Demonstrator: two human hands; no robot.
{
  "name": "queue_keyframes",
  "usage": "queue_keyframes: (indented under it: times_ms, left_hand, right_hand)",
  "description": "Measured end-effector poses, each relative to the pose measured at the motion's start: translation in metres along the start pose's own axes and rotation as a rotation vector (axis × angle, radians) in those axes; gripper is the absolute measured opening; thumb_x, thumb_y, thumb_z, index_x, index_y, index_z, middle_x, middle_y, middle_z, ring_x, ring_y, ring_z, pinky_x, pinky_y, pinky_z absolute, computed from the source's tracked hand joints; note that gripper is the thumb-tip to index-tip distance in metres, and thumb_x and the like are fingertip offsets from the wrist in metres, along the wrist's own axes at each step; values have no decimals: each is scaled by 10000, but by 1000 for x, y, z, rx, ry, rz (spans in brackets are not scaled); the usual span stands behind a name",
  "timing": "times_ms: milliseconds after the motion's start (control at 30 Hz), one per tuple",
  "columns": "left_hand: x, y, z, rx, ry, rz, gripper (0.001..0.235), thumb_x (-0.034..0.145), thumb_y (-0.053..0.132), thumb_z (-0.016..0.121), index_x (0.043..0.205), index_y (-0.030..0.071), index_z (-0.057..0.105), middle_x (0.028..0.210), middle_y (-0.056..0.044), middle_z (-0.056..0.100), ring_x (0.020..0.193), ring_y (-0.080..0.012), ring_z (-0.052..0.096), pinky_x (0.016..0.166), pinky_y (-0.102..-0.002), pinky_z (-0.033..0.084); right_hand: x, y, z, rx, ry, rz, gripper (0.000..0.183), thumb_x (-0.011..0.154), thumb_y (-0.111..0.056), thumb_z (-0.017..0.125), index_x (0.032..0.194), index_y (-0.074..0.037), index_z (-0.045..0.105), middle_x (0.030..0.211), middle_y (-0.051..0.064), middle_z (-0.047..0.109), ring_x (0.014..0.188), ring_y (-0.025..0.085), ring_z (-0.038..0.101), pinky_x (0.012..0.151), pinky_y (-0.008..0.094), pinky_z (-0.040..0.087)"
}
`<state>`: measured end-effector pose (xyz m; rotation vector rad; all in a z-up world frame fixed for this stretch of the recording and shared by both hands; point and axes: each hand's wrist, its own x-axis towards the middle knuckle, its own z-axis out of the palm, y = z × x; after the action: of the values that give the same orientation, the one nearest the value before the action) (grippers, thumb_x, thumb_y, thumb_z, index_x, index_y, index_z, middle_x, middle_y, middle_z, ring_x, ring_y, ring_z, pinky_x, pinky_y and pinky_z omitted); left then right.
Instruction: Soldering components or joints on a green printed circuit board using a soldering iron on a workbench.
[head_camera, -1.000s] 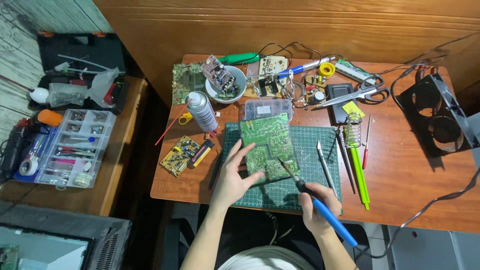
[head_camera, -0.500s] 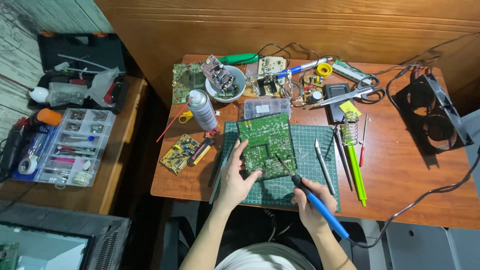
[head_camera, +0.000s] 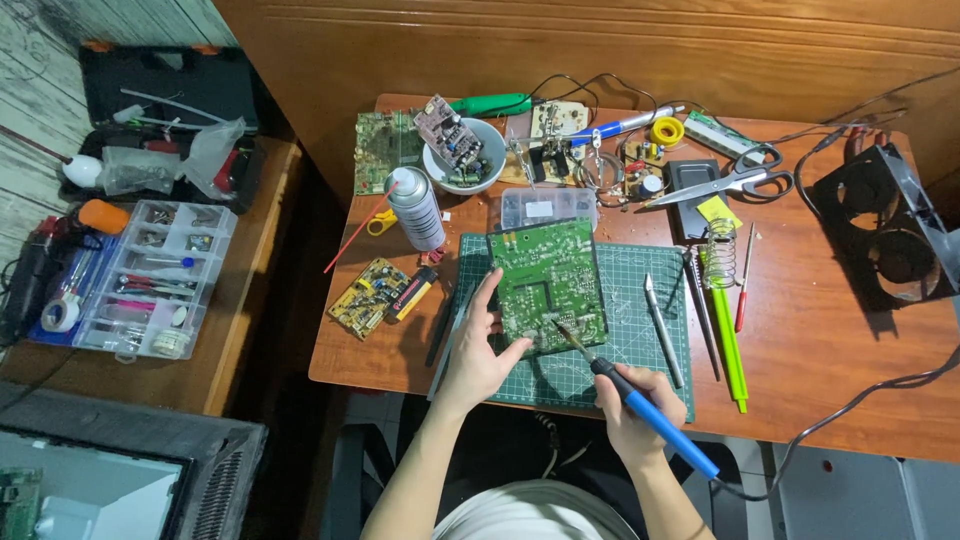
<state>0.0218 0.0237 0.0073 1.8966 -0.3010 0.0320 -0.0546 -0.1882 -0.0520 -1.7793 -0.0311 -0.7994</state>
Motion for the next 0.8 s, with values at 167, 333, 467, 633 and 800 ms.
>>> queue_keyframes:
  times_ms: [167, 333, 467, 633, 800]
  left_hand:
    - [0, 1, 0, 43, 8, 44, 812, 807, 63, 783, 1480, 179, 344, 1495, -203, 366, 1372, -351, 448, 957, -402, 557]
    - [-1, -4, 1, 82, 6, 44, 750, 799, 87, 789, 1437, 185, 407, 1401, -154, 407, 1377, -350, 422, 952, -412, 551]
    - [-2, -4, 1, 93, 12, 48, 730, 797, 84, 794, 1421, 194, 431, 1385, -156, 412, 1320, -336, 482, 966, -419, 507]
    - [-3, -6, 2, 103, 5, 48, 701, 813, 84, 782, 1419, 181, 443, 1395, -157, 409, 1380, -356, 427, 1023, -451, 457]
    - [-4, -6, 4, 111, 9, 14, 706, 809, 88, 787, 1418, 208, 451, 1425, -153, 391, 1388, -333, 426, 1007, -440, 476]
  right_hand:
    - [3, -6, 2, -27, 40, -61, 178, 845, -103, 745, 955, -18, 633, 787, 107, 683, 630, 174, 705, 595, 238, 598]
    - [1, -1, 2, 33, 10, -116, 151, 870, -90, 714, 971, -36, 616, 745, 76, 660, 590, 125, 665, 565, 204, 555]
    - [-2, 8, 0, 15, -2, -163, 184, 850, -104, 736, 960, -25, 611, 801, 90, 665, 641, 142, 674, 608, 216, 563]
    - [-4, 9, -1, 9, -20, -167, 199, 850, -134, 723, 893, -14, 570, 802, 132, 659, 680, 181, 682, 666, 262, 581]
    - [-3, 12, -2, -5, -82, -223, 220, 855, -161, 715, 896, -26, 547, 774, 108, 650, 663, 184, 678, 683, 278, 600]
